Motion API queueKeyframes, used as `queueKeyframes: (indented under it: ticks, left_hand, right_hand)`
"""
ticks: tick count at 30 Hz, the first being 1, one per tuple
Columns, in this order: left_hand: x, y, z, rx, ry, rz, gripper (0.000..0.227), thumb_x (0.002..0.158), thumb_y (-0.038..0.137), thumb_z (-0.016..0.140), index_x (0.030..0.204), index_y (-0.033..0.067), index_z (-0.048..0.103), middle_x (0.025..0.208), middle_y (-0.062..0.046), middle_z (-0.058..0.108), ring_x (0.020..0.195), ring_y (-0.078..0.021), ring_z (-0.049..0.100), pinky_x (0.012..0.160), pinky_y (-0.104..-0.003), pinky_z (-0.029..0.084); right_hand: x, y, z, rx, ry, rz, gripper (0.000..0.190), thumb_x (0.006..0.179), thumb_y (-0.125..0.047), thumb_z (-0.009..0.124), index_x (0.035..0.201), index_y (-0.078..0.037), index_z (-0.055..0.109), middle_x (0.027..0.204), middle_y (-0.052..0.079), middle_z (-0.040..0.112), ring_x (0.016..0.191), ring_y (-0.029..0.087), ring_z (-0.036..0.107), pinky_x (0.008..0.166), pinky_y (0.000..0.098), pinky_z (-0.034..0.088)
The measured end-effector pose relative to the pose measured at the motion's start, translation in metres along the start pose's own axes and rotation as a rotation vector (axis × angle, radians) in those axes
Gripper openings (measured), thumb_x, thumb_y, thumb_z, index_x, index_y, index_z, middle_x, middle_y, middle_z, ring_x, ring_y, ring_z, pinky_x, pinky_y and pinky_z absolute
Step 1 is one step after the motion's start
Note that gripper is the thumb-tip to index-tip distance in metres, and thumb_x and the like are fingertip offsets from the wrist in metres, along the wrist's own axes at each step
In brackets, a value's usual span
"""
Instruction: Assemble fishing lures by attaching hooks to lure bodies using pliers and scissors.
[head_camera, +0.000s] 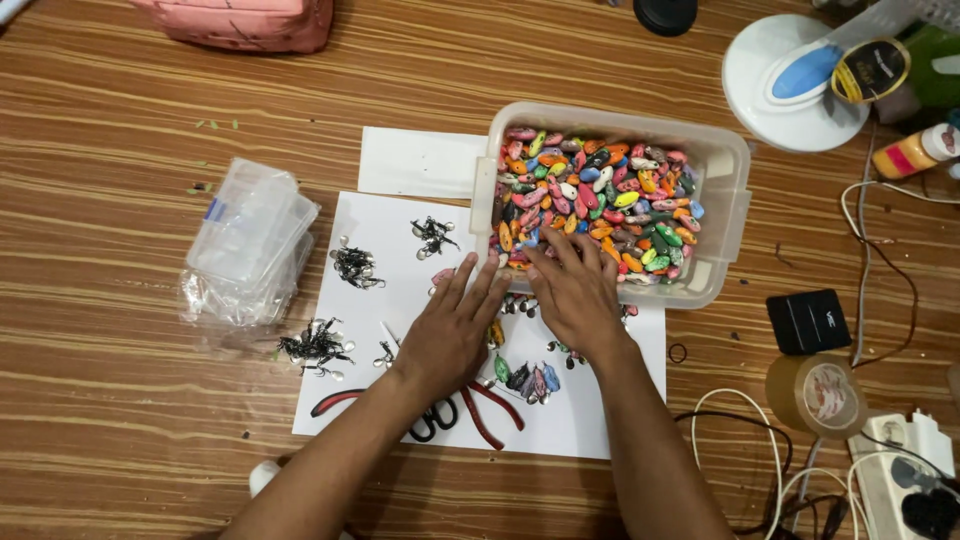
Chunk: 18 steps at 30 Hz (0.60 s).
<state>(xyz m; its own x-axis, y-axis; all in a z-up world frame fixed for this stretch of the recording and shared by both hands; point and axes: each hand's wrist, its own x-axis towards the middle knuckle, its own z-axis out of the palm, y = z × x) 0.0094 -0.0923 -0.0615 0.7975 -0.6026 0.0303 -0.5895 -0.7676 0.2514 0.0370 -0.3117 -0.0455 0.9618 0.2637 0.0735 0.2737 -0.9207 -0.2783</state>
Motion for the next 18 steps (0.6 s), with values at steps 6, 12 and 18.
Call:
queueKeyframes:
  ticks: [6, 12, 18]
  left_hand:
    - [0.001, -0.002, 0.006, 0.018, 0.002, 0.001, 0.084, 0.087, 0.021, 0.052, 0.165, 0.0148, 0.021, 0.172, -0.012, 0.014, 0.157, -0.0378, 0.012, 0.123, -0.049, 0.024]
    - [0.002, -0.003, 0.011, 0.049, 0.039, 0.006, 0.084, 0.086, 0.021, 0.053, 0.165, 0.0149, 0.022, 0.172, -0.011, 0.017, 0.157, -0.0373, 0.014, 0.122, -0.048, 0.026]
    - [0.003, -0.003, 0.006, 0.019, 0.059, 0.003, 0.084, 0.086, 0.02, 0.054, 0.164, 0.0146, 0.023, 0.171, -0.012, 0.02, 0.156, -0.0383, 0.017, 0.121, -0.048, 0.028]
  right_hand:
    - [0.001, 0.009, 0.009, -0.018, -0.148, 0.037, 0.047, 0.111, -0.046, 0.029, 0.137, -0.029, 0.064, 0.149, -0.001, 0.056, 0.143, 0.033, 0.039, 0.109, 0.0561, 0.026]
    - [0.002, 0.031, 0.012, 0.196, 0.361, -0.089, 0.012, 0.093, -0.015, 0.075, 0.104, -0.017, 0.08, 0.108, 0.004, 0.074, 0.103, 0.029, 0.067, 0.089, 0.0409, 0.054]
    - [-0.001, 0.02, -0.03, 0.484, 0.556, 0.23, 0.016, 0.097, 0.001, 0.073, 0.113, 0.003, 0.07, 0.103, 0.016, 0.066, 0.085, 0.024, 0.064, 0.072, 0.0313, 0.054]
